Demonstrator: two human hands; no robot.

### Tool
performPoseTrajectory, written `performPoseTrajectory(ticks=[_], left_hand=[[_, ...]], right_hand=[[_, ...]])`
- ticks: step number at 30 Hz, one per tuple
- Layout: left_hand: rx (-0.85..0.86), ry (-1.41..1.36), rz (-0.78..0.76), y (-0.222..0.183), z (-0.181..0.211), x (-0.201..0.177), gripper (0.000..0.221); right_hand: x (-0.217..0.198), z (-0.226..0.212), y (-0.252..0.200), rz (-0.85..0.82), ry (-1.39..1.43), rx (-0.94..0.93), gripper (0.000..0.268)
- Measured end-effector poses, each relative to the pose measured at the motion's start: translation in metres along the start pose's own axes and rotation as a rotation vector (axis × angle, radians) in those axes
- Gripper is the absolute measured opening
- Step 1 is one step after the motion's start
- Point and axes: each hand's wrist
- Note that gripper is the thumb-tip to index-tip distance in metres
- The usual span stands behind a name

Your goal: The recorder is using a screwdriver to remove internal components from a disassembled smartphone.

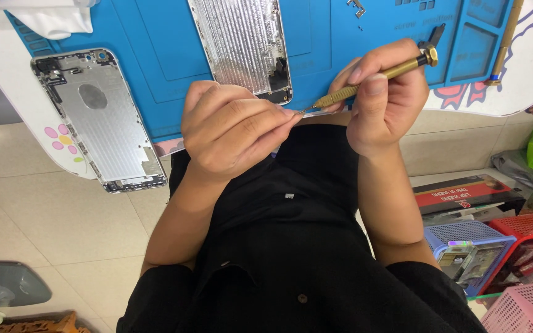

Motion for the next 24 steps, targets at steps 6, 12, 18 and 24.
performPoseTrajectory(ticks=[6,12,18,24], left_hand=[[0.002,0.008,-0.004,0.003,0.001,-0.001,0.018],[-0.019,-0.019,-0.001,0.0,0.001,-0.002,0.027],[-0.025,-0.047,-0.022,0.004,0.0,-0.012,0.033],[-0.136,0.201,-0.165,-0.012,0.006,-0.03,0.047]], right_hand=[[0.004,-0.001,0.002,0.001,-0.021,-0.01,0.032],[0.002,0.0,0.001,0.019,-0.014,-0.013,0.032],[0.003,0.0,0.001,0.049,0.001,-0.018,0.031],[0.002,-0.007,-0.002,0.017,-0.093,0.022,0.03]])
Point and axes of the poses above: each hand's wrist, its own y-axis towards the middle knuckle, its own x-axis out of the palm, z = x × y, and after that the axes turned 15 degrees about y, right-handed
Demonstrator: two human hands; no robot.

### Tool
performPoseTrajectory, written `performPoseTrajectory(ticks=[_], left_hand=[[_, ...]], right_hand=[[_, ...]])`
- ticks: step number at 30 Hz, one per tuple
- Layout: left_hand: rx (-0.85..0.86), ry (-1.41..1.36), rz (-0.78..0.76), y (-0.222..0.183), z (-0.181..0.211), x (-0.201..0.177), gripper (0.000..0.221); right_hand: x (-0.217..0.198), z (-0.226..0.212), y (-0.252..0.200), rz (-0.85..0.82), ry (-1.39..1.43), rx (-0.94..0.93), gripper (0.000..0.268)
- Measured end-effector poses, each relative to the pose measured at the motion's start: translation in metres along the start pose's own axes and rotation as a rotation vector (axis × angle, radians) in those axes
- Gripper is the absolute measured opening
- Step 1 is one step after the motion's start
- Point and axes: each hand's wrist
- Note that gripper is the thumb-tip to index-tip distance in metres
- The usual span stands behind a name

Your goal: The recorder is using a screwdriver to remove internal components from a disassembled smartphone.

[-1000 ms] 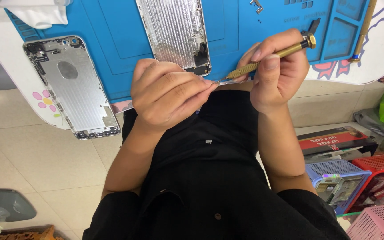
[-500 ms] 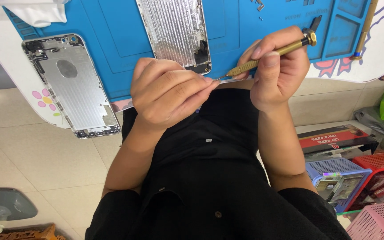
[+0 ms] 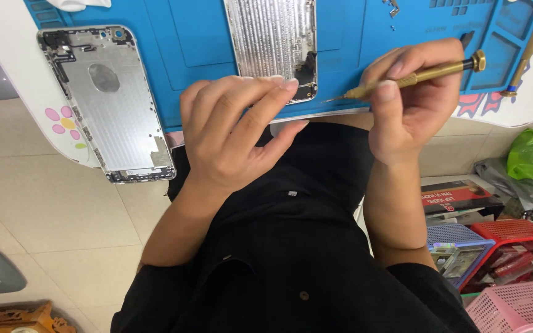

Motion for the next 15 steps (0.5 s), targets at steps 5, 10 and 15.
performPoseTrajectory(ticks=[5,10,15], left_hand=[[-0.063,0.038,-0.02,-0.001,-0.006,0.005,0.052],[-0.1,-0.009,-0.048,-0.004,-0.009,0.007,0.055],[-0.083,-0.024,-0.055,-0.006,-0.014,0.005,0.06]], right_hand=[[0.027,-0.005,-0.006,-0.019,-0.122,0.045,0.033],[0.051,0.001,0.0,-0.053,-0.179,-0.022,0.03],[0.066,0.013,0.007,-0.142,-0.239,-0.115,0.04]])
Point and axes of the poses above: each hand's wrist, its own y-axis towards the middle knuckle, its own x-axis out of the palm, z = x × y, and after that the axes turned 15 degrees about y, right-handed
